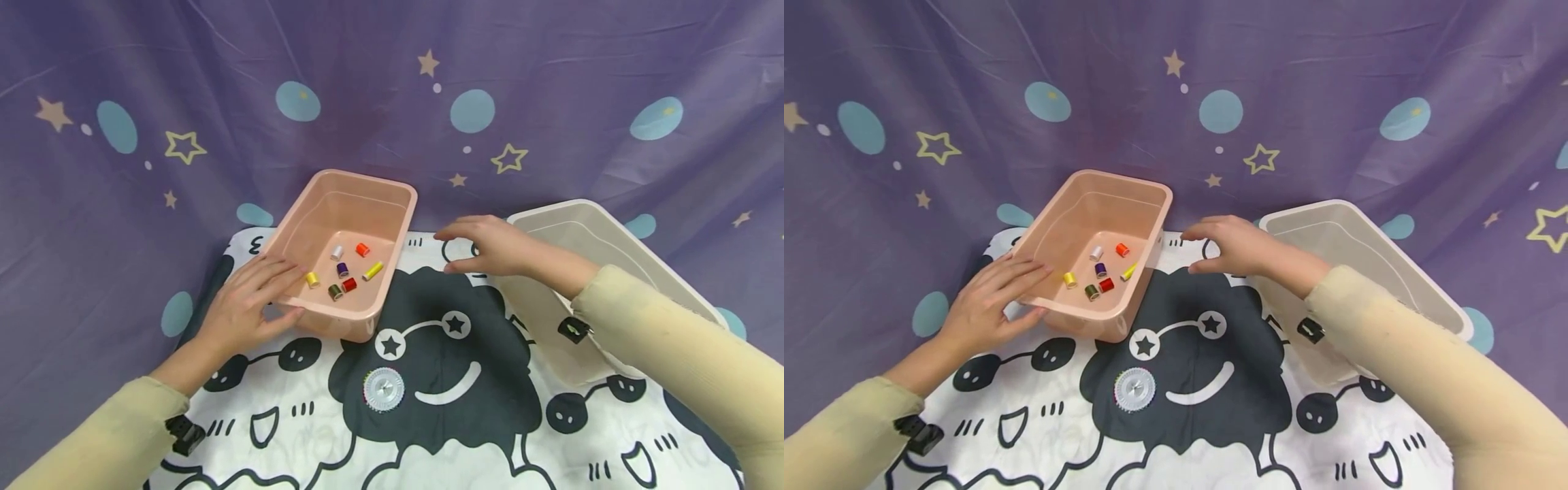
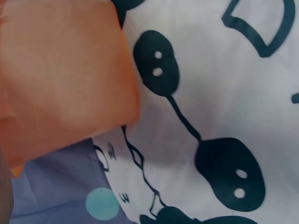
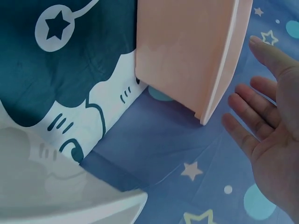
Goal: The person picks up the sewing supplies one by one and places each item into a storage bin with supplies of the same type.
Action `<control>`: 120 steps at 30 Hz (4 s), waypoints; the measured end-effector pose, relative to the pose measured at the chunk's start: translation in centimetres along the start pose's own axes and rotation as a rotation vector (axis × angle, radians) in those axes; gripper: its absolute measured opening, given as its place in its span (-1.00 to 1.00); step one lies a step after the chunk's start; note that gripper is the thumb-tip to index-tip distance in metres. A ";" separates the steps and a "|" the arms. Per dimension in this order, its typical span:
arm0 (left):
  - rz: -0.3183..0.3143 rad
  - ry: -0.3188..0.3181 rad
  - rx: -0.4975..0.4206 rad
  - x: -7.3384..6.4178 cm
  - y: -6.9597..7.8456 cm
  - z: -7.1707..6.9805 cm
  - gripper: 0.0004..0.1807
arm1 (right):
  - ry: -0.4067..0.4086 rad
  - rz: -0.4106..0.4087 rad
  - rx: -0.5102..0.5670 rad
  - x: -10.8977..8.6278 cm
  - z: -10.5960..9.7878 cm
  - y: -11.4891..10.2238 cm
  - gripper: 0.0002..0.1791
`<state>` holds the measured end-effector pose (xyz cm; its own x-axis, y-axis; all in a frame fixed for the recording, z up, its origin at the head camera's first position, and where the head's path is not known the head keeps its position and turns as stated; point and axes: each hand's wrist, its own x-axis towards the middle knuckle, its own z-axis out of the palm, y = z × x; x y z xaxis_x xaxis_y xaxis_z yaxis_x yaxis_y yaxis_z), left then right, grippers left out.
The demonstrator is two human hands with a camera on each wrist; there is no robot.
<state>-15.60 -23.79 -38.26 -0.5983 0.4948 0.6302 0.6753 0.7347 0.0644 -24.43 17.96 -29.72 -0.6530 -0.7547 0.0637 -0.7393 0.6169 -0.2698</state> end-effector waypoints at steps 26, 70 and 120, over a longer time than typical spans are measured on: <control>0.334 0.044 -0.171 3.8 7.4 0.1 -0.32 | 0.154 0.073 -0.011 -6.4 -1.3 3.1 -0.37; 0.284 -0.252 -0.344 -0.5 13.9 7.7 -0.15 | 0.241 0.517 0.000 -18.7 -2.8 8.2 -0.37; -0.027 -0.508 -0.340 -5.0 12.3 10.9 0.03 | 0.394 0.837 -0.078 -31.6 2.5 12.1 -0.36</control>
<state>-9.07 -12.16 -49.06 -0.6917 0.6988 0.1822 0.7064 0.6023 0.3717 -12.32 48.75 -37.44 -0.9771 0.0647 0.2028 -0.0015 0.9505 -0.3107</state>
